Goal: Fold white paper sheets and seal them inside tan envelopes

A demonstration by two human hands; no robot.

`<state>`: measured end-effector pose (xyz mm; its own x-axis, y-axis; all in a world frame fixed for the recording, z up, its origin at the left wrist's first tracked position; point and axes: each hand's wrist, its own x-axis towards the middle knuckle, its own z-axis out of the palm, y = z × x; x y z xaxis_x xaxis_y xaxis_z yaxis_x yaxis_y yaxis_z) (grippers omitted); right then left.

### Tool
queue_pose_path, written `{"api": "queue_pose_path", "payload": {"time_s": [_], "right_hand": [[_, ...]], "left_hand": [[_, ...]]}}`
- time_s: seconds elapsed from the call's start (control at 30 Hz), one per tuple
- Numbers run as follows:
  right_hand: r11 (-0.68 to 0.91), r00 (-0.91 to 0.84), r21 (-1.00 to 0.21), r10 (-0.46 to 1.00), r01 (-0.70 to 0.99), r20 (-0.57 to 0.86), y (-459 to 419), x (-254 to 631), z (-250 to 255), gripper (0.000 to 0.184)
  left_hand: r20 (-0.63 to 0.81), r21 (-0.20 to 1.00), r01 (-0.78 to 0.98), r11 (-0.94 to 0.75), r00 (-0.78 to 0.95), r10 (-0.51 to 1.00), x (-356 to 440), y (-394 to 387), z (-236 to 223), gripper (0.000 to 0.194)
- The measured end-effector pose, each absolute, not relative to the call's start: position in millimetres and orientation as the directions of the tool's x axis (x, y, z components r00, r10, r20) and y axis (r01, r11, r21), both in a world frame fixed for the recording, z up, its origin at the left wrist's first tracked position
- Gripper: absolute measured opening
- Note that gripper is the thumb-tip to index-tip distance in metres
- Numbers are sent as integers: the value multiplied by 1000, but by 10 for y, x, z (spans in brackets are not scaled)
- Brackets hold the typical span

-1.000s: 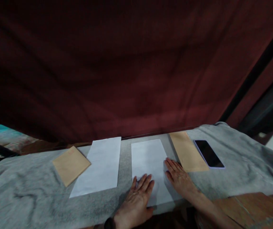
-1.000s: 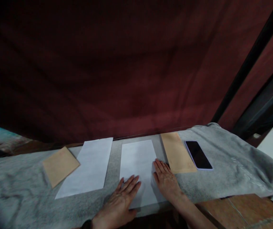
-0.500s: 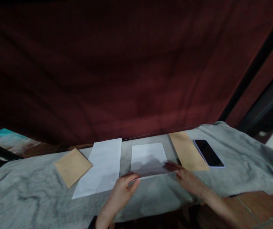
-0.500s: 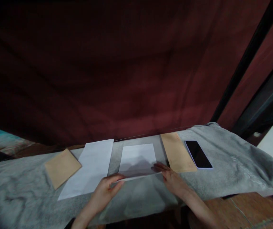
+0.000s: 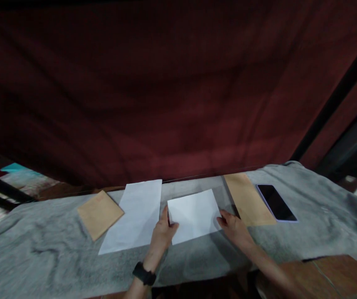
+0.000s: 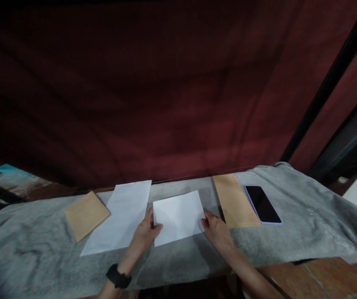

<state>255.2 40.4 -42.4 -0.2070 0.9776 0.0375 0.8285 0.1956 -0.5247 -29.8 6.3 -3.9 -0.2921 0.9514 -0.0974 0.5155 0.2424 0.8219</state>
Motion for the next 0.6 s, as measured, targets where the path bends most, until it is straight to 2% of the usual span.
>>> {"api": "queue_pose_path", "payload": {"time_s": [0.1, 0.3, 0.43, 0.53, 0.6], "right_hand": [[212, -181, -471, 977, 856, 112, 362, 2521, -464, 30], [225, -179, -402, 972, 888, 150, 325, 2537, -517, 42], [210, -185, -397, 977, 893, 102, 327, 2565, -502, 46], [197, -184, -391, 980, 899, 70, 313, 2579, -484, 47], [215, -196, -375, 977, 902, 87, 304, 2595, -477, 45]], "left_hand": [[-85, 688, 679, 256, -275, 958, -281, 24, -156, 85], [-21, 654, 736, 173, -211, 977, -203, 34, -196, 87], [-9, 560, 816, 147, -171, 985, -181, 24, -187, 76], [-2, 425, 892, 156, -171, 985, -156, -28, -138, 66], [57, 322, 937, 139, -166, 984, -110, -69, -102, 59]]}}
